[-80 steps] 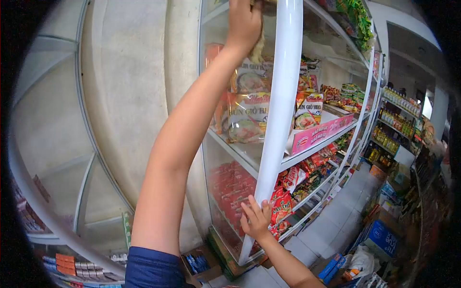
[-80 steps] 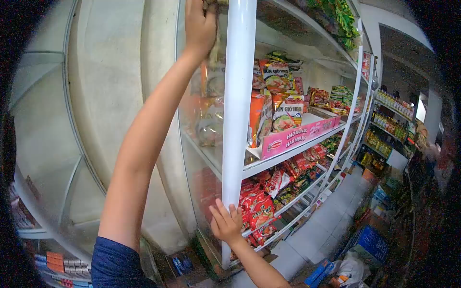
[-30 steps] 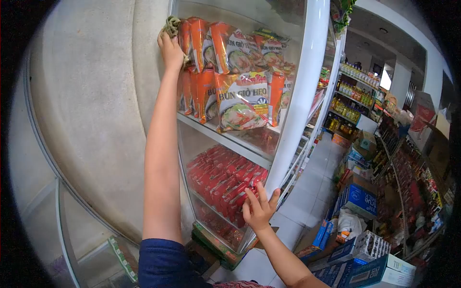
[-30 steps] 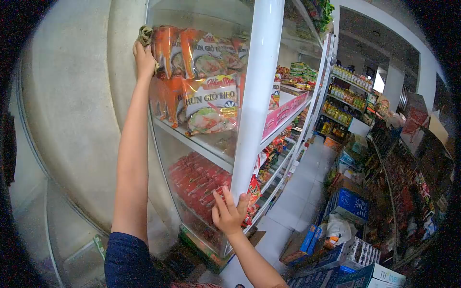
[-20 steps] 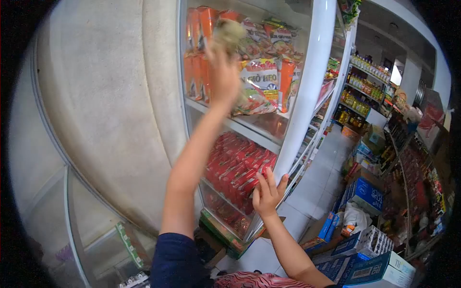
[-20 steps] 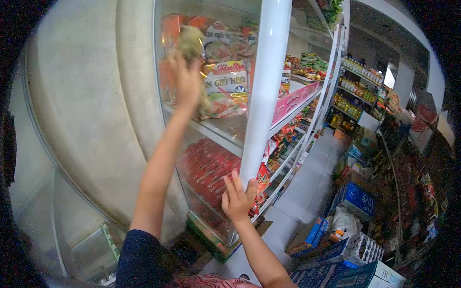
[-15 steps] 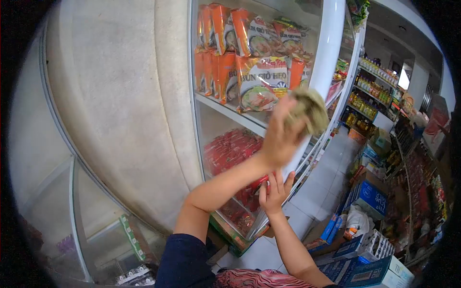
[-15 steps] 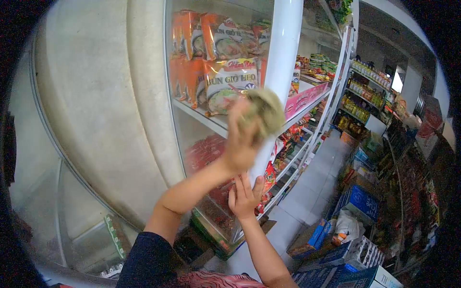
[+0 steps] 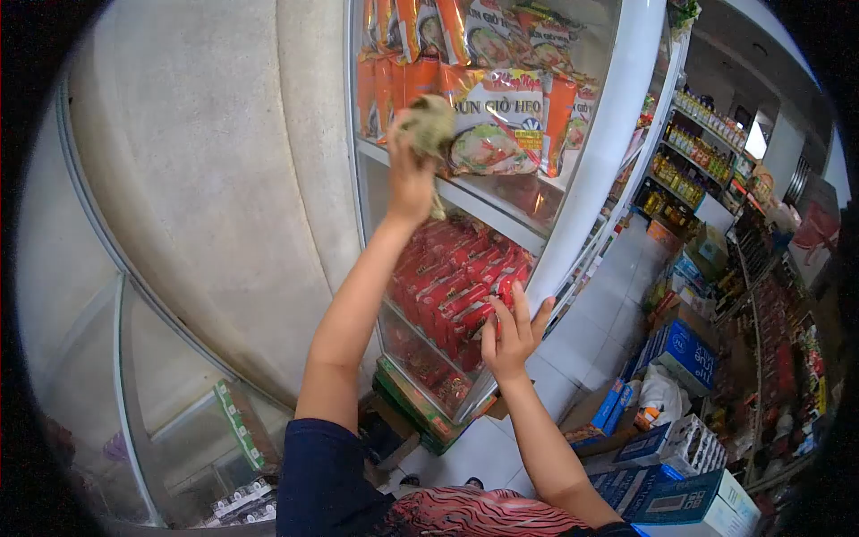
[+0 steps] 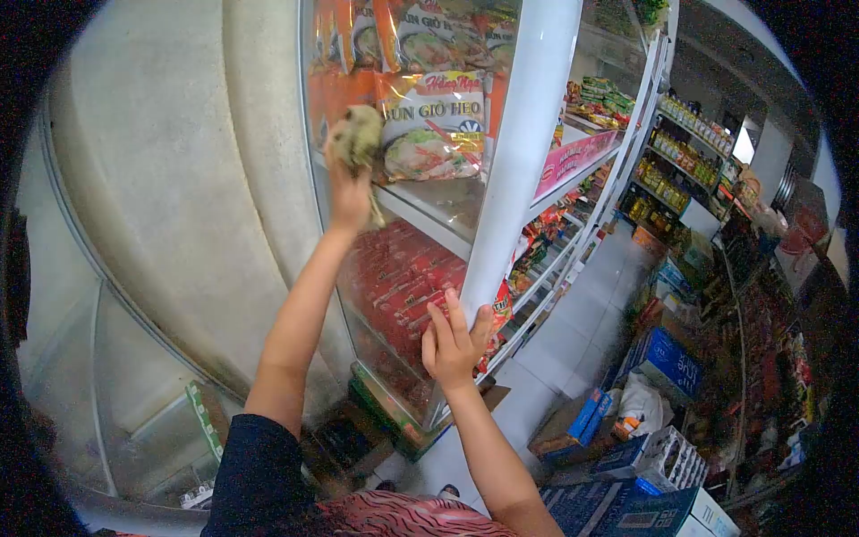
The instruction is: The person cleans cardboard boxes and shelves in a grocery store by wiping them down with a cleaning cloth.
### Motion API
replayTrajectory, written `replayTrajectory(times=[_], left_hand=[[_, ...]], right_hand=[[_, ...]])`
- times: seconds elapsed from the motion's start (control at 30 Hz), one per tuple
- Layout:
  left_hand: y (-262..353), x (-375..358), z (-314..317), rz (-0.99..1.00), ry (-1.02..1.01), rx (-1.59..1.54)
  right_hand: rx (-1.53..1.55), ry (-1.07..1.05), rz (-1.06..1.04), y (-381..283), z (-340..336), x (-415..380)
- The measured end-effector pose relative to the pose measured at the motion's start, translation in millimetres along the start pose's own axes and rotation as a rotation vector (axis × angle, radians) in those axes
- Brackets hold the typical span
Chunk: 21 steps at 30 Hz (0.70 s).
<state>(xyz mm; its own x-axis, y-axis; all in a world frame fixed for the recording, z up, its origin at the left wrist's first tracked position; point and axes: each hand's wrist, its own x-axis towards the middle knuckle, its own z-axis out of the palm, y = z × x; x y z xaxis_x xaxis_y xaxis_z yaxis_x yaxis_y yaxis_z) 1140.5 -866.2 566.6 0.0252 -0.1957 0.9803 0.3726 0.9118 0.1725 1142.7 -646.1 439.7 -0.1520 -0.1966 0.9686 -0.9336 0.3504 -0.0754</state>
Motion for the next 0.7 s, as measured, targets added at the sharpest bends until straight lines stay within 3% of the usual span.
replayTrajectory(times=[0.07, 0.13, 0.17, 0.23, 0.27, 0.33, 0.43, 0.5, 0.57, 0.6, 0.7], left_hand=[[-34.7, -3.9, -10.6, -0.235, 0.043, 0.046], [-92.8, -27.0, -15.2, -0.467, 0.263, 0.018], [-89.0, -30.1, -25.0, -0.56, 0.268, -0.037], [-98.4, -42.0, -25.2, -0.605, 0.472, -0.42], [-93.7, -44.9, -22.4, -0.609, 0.466, -0.422], [-83.1, -52.9, -12.4, -0.643, 0.471, -0.1], [-29.1, -52.2, -4.7, -0.635, 0.366, -0.1], [4.4, -65.3, 10.8, -0.569, 0.414, -0.112], [35.7, -83.0, 10.7, -0.49, 0.264, -0.284], [61.4, -87.8, 11.4, -0.543, 0.216, -0.343], [103.9, -119.2, 13.9, -0.357, 0.026, -0.187]], right_hand=[[0.007, 0.015, -0.011, 0.1, 0.7, -0.8], [-0.015, -0.001, 0.004, 0.5, 2.0, -4.4], [-0.036, -0.009, 0.012, 1.6, 2.6, -5.2], [-0.052, -0.001, 0.01, 1.5, 3.3, -4.8], [-0.062, 0.008, 0.005, 1.0, 3.7, -4.9], [-0.049, 0.014, 0.01, 1.2, 5.4, -4.3], [-0.007, -0.015, 0.026, 1.6, 3.4, -6.6], [0.026, -0.049, 0.04, 0.7, -0.5, -5.8], [0.085, -0.083, 0.026, 0.6, -5.2, -1.2], [0.07, -0.058, 0.013, 0.9, -4.2, -1.8], [0.184, -0.02, 0.054, 5.0, -0.2, -8.2]])
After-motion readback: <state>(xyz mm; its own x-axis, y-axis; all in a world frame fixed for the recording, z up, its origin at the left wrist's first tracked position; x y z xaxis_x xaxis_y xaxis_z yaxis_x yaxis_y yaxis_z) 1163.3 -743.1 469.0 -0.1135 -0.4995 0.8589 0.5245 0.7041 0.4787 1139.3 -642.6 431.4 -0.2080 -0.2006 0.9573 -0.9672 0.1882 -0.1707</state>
